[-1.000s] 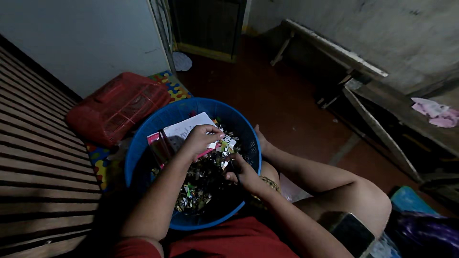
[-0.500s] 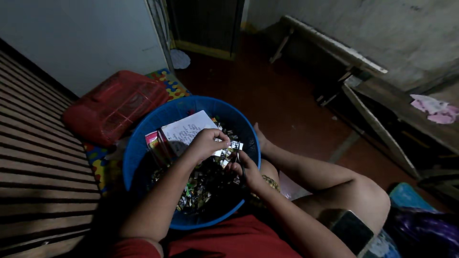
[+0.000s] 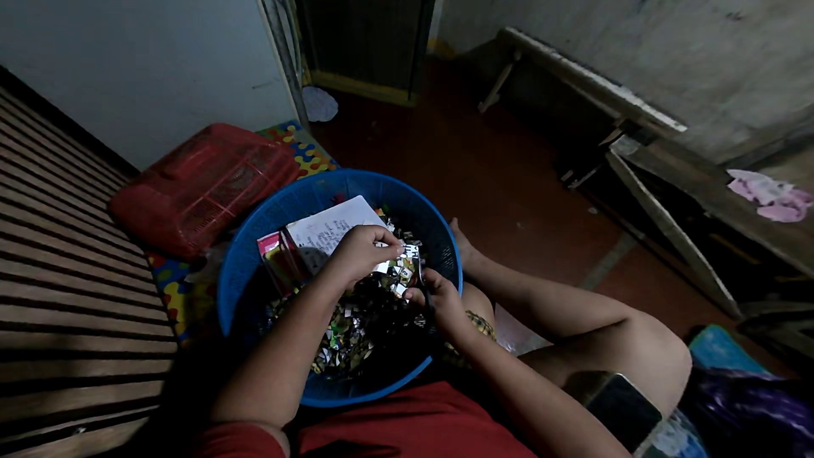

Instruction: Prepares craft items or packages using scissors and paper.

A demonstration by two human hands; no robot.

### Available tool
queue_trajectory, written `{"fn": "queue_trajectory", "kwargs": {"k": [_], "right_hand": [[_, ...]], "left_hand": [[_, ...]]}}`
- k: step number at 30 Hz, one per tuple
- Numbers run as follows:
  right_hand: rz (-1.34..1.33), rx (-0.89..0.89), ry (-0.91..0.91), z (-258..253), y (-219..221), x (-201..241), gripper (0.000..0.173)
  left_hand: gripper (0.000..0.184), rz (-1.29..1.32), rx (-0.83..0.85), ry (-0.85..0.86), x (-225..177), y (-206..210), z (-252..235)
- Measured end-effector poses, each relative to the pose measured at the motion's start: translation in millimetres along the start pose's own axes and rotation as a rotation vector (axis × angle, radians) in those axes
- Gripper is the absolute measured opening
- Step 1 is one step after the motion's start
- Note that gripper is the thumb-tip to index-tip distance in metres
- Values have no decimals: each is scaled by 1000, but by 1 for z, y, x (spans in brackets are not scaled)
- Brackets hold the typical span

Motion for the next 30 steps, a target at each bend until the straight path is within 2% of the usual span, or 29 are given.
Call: {"fn": "queue_trajectory", "kwargs": {"k": [2, 5, 7, 13, 26, 30], "right_hand": [[-24, 30, 0, -1, 1, -2, 31], [75, 114, -18, -4, 7, -5, 63], [133, 136, -12, -4, 11, -6, 70], [27, 145, -44, -4, 9, -6, 66], [15, 143, -24, -1, 9, -5, 63], [15, 118, -11, 0, 8, -5, 46]], "left_hand": [[12, 10, -28, -1, 0, -4, 0], [12, 42, -60, 4, 4, -4, -1], [13, 58, -41, 4, 5, 2, -1], [14, 51, 37, 8, 5, 20, -1], [13, 11, 33, 25, 1, 22, 0], [12, -4, 51, 27, 0, 22, 0]]}}
Point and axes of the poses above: each hand's wrist, its own z-axis away from the middle knuckle, its own y-axis out of the palm, x = y × z, the point moved 9 cm from there along -z, towards the middle knuckle, and after that the axes turned 14 degrees about y, right-handed, at the moved point
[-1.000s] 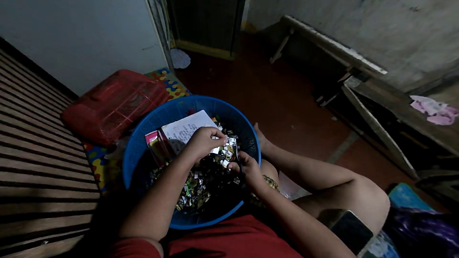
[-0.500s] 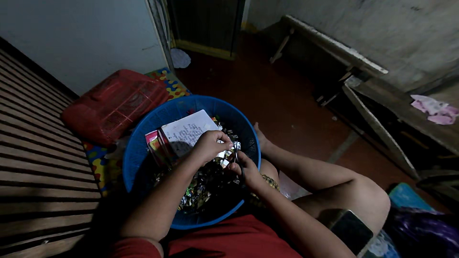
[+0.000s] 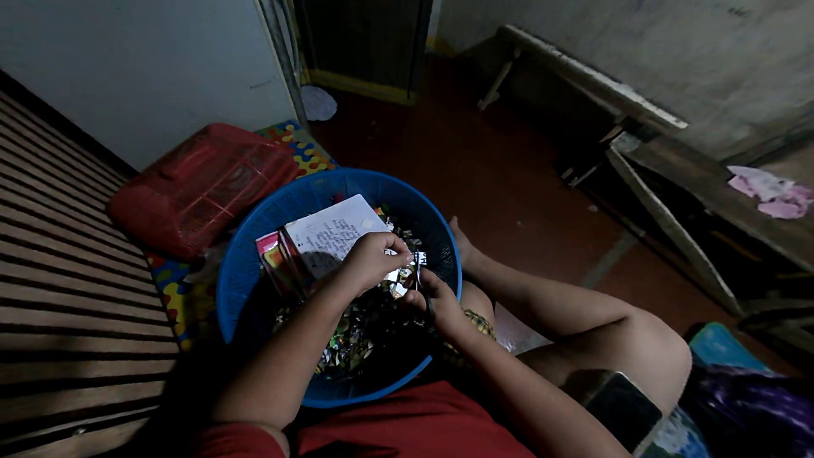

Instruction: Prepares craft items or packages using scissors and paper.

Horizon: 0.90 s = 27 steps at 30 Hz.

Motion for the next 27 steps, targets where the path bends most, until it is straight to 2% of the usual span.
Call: {"fn": "queue_trajectory", "kwargs": {"k": [4, 9, 10, 13, 17, 21, 24, 27], "right_hand": [[10, -66, 28, 2, -3, 3, 31], [-17, -110, 64, -3, -7, 1, 26], [-31, -121, 61, -4, -8, 0, 26], [-110, -142, 63, -5, -11, -2, 25], [-142, -135, 62, -5, -10, 0, 23], [-135, -134, 60, -4, -10, -1, 24], [-132, -131, 57, -4, -10, -1, 26], [-119, -154, 20, -4, -11, 0, 33]], "left_hand": [[13, -24, 23, 0, 2, -3, -1], [15, -56, 91, -34, 11, -4, -3], [19, -87, 105, -46, 13, -5, -3], [45, -260, 162, -93, 19, -11, -3], [31, -463, 224, -104, 24, -14, -5], [27, -446, 127, -85, 22, -17, -6], [41, -397, 78, -41, 15, -19, -7], [31, -325, 8, 55, 6, -19, -8]]}}
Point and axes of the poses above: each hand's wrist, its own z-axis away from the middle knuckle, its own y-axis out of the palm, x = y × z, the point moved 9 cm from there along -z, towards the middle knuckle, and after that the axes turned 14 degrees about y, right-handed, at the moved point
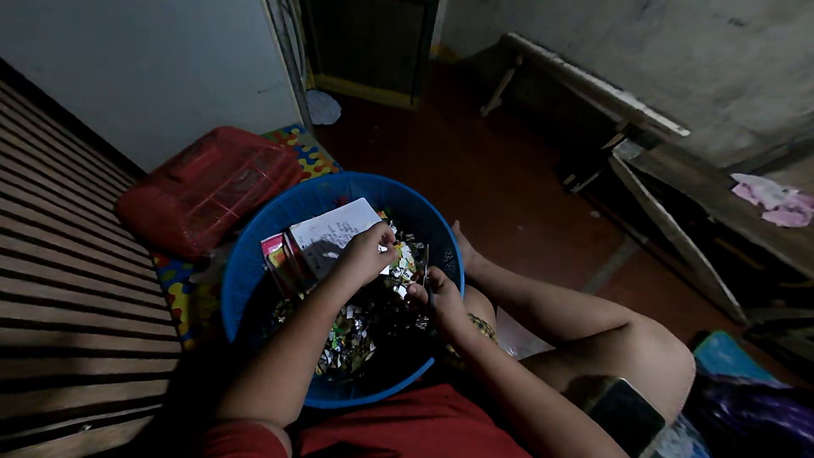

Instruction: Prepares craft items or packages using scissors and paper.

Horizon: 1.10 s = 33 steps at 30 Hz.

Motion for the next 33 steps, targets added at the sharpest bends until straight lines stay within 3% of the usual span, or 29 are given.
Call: {"fn": "queue_trajectory", "kwargs": {"k": [3, 6, 11, 17, 20, 23, 28, 33], "right_hand": [[4, -16, -117, 0, -3, 6, 44], [-178, -51, -241, 2, -12, 13, 34], [-323, -97, -275, 4, -22, 13, 32], [-287, -138, -336, 9, -23, 16, 31], [-39, -25, -287, 12, -6, 16, 34], [181, 82, -198, 12, 9, 11, 48], [247, 128, -86, 6, 13, 5, 59], [223, 104, -82, 6, 10, 6, 47]], "left_hand": [[32, 138, 28, 96, -12, 14, -1], [33, 206, 124, 152, -26, 32, 1], [38, 255, 259, 179, -36, 41, 4], [44, 447, 91, 39, -18, 29, 3], [41, 460, -137, 14, -12, 6, 3], [34, 445, -247, 27, -7, -9, 4], [28, 447, -229, 11, -9, -6, 4], [26, 419, -204, 15, -13, -5, 5]]}}
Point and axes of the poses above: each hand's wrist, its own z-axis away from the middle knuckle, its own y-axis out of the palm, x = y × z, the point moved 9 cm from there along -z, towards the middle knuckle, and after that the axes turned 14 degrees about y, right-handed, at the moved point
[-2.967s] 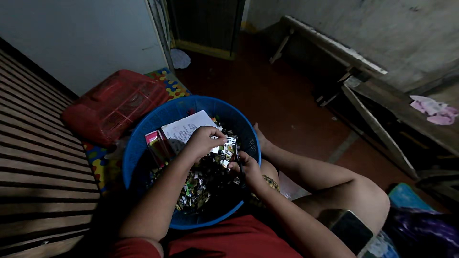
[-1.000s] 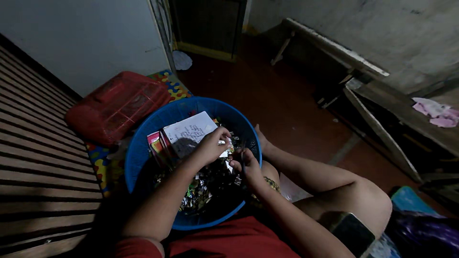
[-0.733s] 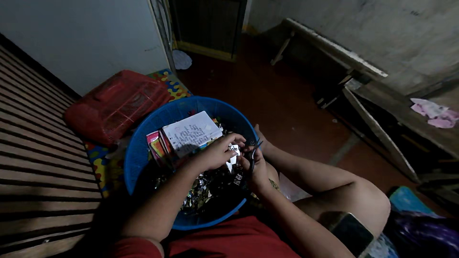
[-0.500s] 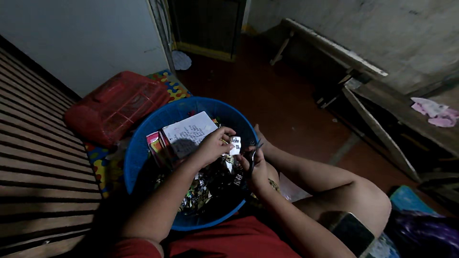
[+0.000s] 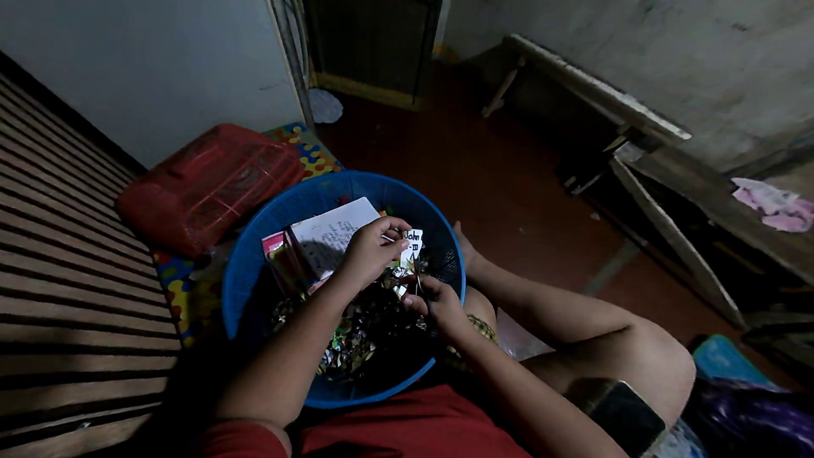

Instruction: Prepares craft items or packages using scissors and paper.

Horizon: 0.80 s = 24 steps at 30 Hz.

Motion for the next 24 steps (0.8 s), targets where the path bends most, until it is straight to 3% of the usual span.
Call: {"fn": "queue_trajectory", "kwargs": {"k": [11, 19, 24], "right_hand": [[-54, 20, 6, -5, -2, -6, 51], [-137, -39, 22, -5, -5, -8, 79], [-145, -50, -1, -1, -4, -5, 71]], "left_hand": [[25, -54, 126, -2, -1, 15, 3], [25, -82, 152, -22, -5, 25, 7], [24, -109, 189, -28, -6, 26, 8]]}}
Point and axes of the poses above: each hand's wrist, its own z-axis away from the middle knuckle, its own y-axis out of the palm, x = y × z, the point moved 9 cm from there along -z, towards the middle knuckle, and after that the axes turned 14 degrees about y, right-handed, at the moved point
